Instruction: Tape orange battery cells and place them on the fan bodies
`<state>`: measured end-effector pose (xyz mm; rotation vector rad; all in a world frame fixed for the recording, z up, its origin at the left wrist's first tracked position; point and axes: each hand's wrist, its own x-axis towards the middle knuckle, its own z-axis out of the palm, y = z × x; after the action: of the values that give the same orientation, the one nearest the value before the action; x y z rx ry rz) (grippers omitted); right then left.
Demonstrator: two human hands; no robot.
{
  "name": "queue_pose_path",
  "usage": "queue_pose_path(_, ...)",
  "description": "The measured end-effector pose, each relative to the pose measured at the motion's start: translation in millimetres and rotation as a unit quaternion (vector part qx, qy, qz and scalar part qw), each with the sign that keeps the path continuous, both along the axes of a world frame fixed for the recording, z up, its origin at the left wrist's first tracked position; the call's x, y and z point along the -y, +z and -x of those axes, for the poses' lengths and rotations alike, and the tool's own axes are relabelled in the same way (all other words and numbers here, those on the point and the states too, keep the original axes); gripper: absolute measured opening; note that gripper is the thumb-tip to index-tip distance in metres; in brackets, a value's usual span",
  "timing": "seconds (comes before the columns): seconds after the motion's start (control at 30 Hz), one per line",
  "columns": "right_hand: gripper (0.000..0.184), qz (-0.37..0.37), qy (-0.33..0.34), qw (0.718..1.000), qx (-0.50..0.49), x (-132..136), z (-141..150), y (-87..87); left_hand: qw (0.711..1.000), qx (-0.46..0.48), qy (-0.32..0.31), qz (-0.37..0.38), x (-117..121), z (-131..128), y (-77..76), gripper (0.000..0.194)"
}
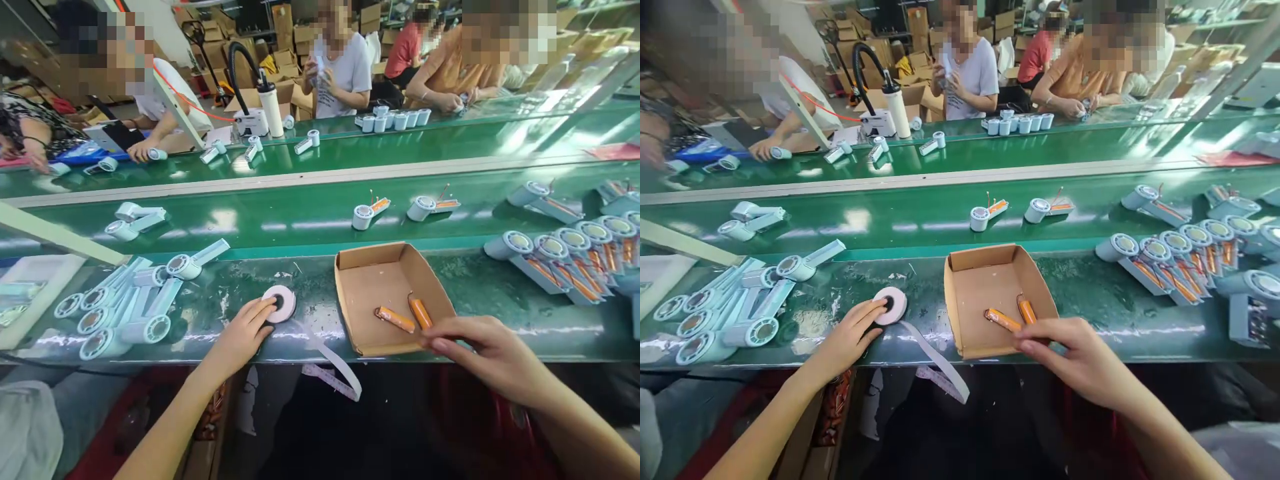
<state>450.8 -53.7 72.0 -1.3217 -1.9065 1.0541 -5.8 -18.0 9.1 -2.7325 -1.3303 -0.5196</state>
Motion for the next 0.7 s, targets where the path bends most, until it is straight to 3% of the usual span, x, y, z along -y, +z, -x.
queue_pose_path(0.07,0.042,0.067,0.023,0.996,-0.049,-5.0,43.7,2.7,0.998,0.005,-0.023,-0.057,9.0,-9.9,3.6,0.025)
queue_pose_path(0.13,0.059,0.117,0.073,0.988,-0.062,-7.1,91.1,2.2,0.995,0.026,-0.050,-0.085,14.3,-27.1,16.6,0.024)
queue_pose_path(0.17,0.053,0.121,0.105,0.986,-0.054,-5.3,113.1,-0.2,0.993,0.041,-0.063,-0.090,17.3,-34.0,24.8,0.025)
queue_pose_path(0.23,0.022,0.098,0.189,0.977,-0.029,3.8,147.4,-8.7,0.990,0.067,-0.094,-0.084,24.3,-38.5,40.1,0.028)
queue_pose_path(0.3,0.033,0.059,0.281,0.958,0.003,15.0,162.4,-18.2,0.988,0.070,-0.116,-0.078,30.6,-30.5,49.4,0.030)
queue_pose_path(0.37,0.031,0.049,0.339,0.939,0.027,19.9,155.3,-22.5,0.987,0.061,-0.116,-0.096,34.9,-17.5,51.3,0.035)
queue_pose_path(0.4,0.026,0.054,0.325,0.943,0.040,17.9,144.5,-21.6,0.987,0.057,-0.109,-0.107,36.2,-12.4,50.3,0.038)
queue_pose_path(0.43,0.026,0.057,0.280,0.957,0.056,12.8,130.4,-19.1,0.986,0.058,-0.101,-0.117,37.1,-9.6,48.6,0.041)
queue_pose_path(0.5,0.034,0.032,0.128,0.983,0.128,-5.1,98.3,-11.9,0.986,0.070,-0.091,-0.124,37.6,-12.7,45.0,0.045)
queue_pose_path(0.57,0.029,-0.008,-0.005,0.967,0.254,-27.7,70.3,-7.2,0.985,0.085,-0.097,-0.117,36.5,-26.4,41.9,0.047)
queue_pose_path(0.63,0.021,0.002,-0.015,0.932,0.363,-47.6,53.4,-7.9,0.982,0.101,-0.114,-0.108,34.1,-45.9,39.2,0.047)
queue_pose_path(0.7,0.013,0.038,0.040,0.921,0.385,-60.0,46.6,-11.9,0.981,0.110,-0.131,-0.093,31.3,-65.2,36.6,0.045)
